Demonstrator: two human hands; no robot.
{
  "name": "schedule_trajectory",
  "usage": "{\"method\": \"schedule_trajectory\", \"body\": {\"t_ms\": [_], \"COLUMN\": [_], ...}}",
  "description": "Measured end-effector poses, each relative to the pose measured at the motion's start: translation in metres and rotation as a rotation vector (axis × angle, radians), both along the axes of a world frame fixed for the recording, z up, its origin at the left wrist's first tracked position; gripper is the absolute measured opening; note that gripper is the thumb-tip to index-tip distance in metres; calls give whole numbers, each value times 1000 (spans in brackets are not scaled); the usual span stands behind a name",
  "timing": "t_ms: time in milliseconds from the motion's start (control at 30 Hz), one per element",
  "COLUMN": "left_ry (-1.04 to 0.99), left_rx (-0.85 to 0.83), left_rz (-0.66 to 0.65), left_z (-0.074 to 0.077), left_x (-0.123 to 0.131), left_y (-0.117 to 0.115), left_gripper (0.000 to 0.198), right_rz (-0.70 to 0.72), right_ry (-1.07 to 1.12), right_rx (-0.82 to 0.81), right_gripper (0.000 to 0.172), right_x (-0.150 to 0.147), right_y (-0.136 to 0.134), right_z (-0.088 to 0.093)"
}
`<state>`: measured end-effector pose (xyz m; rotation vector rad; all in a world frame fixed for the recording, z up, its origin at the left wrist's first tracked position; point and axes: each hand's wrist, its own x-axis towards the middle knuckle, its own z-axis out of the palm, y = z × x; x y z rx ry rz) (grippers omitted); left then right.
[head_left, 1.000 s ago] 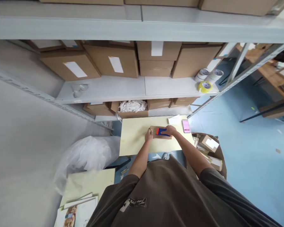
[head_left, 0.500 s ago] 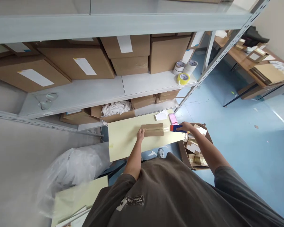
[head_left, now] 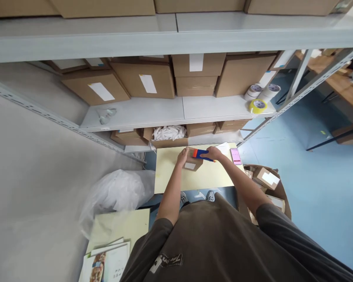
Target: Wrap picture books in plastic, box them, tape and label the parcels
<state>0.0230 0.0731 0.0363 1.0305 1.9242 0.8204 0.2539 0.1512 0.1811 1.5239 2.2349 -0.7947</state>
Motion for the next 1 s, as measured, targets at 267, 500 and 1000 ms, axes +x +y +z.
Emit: {"method": "schedule_trajectory", "body": {"t_ms": [267,500,1000], "left_ry": [93,160,146], "left_rx": [-87,-102,-118], "left_rz": [167,231,305], "left_z": [-3,-9,-1], "left_x": [-16,-12,-5], "left_y": [-35,-40,-43], "left_gripper": [56,51,49], "right_rz": [76,64,-238], "right_ry": [24,-13,-86], "right_rx": [-48,-30,-56], "right_gripper": [67,67,39], "right_x": [-64,46,6], "right_y": [-22,-4,-53], "right_z": [8,3,-122]}}
